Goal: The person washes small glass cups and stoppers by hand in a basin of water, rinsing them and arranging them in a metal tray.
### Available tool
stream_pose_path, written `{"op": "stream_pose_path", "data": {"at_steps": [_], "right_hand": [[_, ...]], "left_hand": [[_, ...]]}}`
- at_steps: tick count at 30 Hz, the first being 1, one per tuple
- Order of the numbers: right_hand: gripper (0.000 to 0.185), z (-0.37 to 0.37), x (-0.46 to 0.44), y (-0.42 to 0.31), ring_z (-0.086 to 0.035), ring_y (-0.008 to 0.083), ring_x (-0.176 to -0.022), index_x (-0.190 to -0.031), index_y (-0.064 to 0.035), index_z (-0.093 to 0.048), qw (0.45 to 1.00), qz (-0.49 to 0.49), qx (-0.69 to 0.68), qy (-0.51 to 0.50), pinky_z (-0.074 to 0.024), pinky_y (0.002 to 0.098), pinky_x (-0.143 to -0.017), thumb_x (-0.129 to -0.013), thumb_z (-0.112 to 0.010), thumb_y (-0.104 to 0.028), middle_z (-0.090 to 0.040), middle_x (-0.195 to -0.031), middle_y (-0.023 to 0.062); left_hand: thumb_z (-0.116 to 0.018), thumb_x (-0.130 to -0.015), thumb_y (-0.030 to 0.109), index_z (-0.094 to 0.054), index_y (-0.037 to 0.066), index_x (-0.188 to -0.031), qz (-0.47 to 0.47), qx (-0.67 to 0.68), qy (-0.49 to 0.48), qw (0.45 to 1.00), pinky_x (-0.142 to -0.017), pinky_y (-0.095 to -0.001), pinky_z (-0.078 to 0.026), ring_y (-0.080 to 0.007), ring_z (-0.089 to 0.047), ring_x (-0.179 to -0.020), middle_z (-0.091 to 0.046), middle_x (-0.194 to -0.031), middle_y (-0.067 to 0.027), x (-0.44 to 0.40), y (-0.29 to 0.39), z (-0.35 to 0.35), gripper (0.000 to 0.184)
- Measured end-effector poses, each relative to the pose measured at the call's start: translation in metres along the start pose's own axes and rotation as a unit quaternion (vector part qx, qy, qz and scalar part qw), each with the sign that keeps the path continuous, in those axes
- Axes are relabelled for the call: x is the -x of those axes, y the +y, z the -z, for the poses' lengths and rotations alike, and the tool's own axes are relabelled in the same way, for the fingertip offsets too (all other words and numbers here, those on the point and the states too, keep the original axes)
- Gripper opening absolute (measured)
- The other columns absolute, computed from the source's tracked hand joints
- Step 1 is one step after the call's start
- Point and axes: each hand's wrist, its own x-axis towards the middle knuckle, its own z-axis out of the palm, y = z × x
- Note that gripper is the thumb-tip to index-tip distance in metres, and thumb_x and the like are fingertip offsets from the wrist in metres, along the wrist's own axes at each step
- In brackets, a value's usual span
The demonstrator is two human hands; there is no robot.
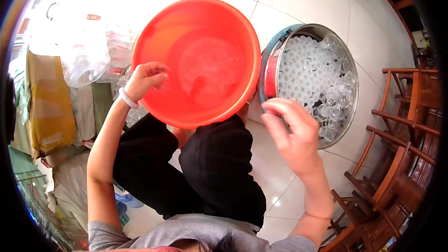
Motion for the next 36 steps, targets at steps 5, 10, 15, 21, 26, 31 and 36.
{"op": "stream_pose_path", "data": {"at_steps": [5, 10, 15, 21, 26, 31, 36], "right_hand": [[0.022, -0.093, -0.043, 0.012, -0.055, 0.0311, -0.092, -0.099, -0.0010, -0.058, 0.976, 0.088, 0.046, -0.192, -0.0445, 0.0407, -0.081, -0.081, -0.056, -0.014, -0.059, -0.094, 0.0161], [0.024, -0.238, -0.149, 0.086, -0.053, 0.0334, -0.103, -0.099, -0.0034, -0.061, 0.851, -0.026, 0.260, -0.456, -0.0427, 0.0422, -0.085, -0.083, -0.050, -0.017, -0.059, -0.102, 0.0183], [0.030, -0.292, -0.177, 0.101, -0.050, 0.0331, -0.107, -0.108, -0.0049, -0.056, 0.768, -0.031, 0.367, -0.525, -0.0410, 0.0434, -0.088, -0.083, -0.048, -0.019, -0.057, -0.107, 0.0180], [0.031, -0.382, -0.206, 0.197, -0.049, 0.0336, -0.109, -0.110, -0.0055, -0.055, 0.832, 0.048, 0.348, -0.428, -0.0393, 0.0453, -0.089, -0.083, -0.047, -0.019, -0.056, -0.109, 0.0170], [0.032, -0.411, -0.203, 0.225, -0.047, 0.0341, -0.110, -0.111, -0.0060, -0.055, 0.862, 0.079, 0.296, -0.405, -0.0379, 0.0469, -0.090, -0.083, -0.047, -0.019, -0.056, -0.111, 0.0161], [0.033, -0.414, -0.148, 0.194, -0.046, 0.0345, -0.112, -0.112, -0.0065, -0.055, 0.852, 0.072, 0.166, -0.492, -0.0365, 0.0485, -0.091, -0.084, -0.046, -0.019, -0.055, -0.113, 0.0153], [0.034, -0.389, -0.133, 0.198, -0.044, 0.0350, -0.114, -0.114, -0.0070, -0.054, 0.819, -0.018, 0.072, -0.569, -0.0351, 0.0501, -0.092, -0.084, -0.045, -0.020, -0.055, -0.114, 0.0144]], "left_hand": [[-0.059, -0.080, 0.011, -0.059, -0.004, -0.095, -0.044, -0.009, 0.041, 0.998, -0.061, -0.0217, -0.045, -0.0073, -0.055, -0.068, -0.060, -0.076, -0.0027, 0.007, 0.007, 0.003, 0.021], [-0.059, -0.080, 0.009, -0.060, -0.004, -0.095, -0.066, 0.036, 0.097, 0.992, -0.066, -0.0213, -0.044, -0.0068, -0.053, -0.071, -0.060, -0.078, -0.0031, 0.030, 0.024, 0.009, 0.020], [-0.056, -0.083, 0.005, -0.059, -0.005, -0.096, -0.092, 0.154, 0.101, 0.979, -0.067, -0.0207, -0.044, -0.0062, -0.054, -0.076, -0.061, -0.083, -0.0038, 0.055, 0.027, 0.026, 0.017], [-0.053, -0.085, 0.001, -0.058, -0.006, -0.096, -0.057, 0.211, 0.067, 0.974, -0.071, -0.0212, -0.043, -0.0081, -0.053, -0.080, -0.060, -0.086, -0.0055, 0.069, 0.025, 0.053, 0.014], [-0.055, -0.081, 0.008, -0.058, -0.010, -0.092, -0.037, 0.250, 0.076, 0.964, -0.079, -0.0321, -0.043, -0.0214, -0.057, -0.083, -0.060, -0.089, -0.0159, 0.068, 0.019, 0.051, 0.021], [-0.052, -0.083, -0.001, -0.057, -0.010, -0.095, -0.042, 0.284, 0.046, 0.957, -0.077, -0.0252, -0.043, -0.0141, -0.054, -0.086, -0.059, -0.093, -0.0108, 0.070, 0.024, 0.057, 0.015], [-0.055, -0.082, 0.006, -0.058, -0.009, -0.092, -0.046, 0.285, 0.076, 0.954, -0.078, -0.0310, -0.044, -0.0190, -0.057, -0.082, -0.060, -0.089, -0.0142, 0.074, 0.027, 0.052, 0.019]]}}
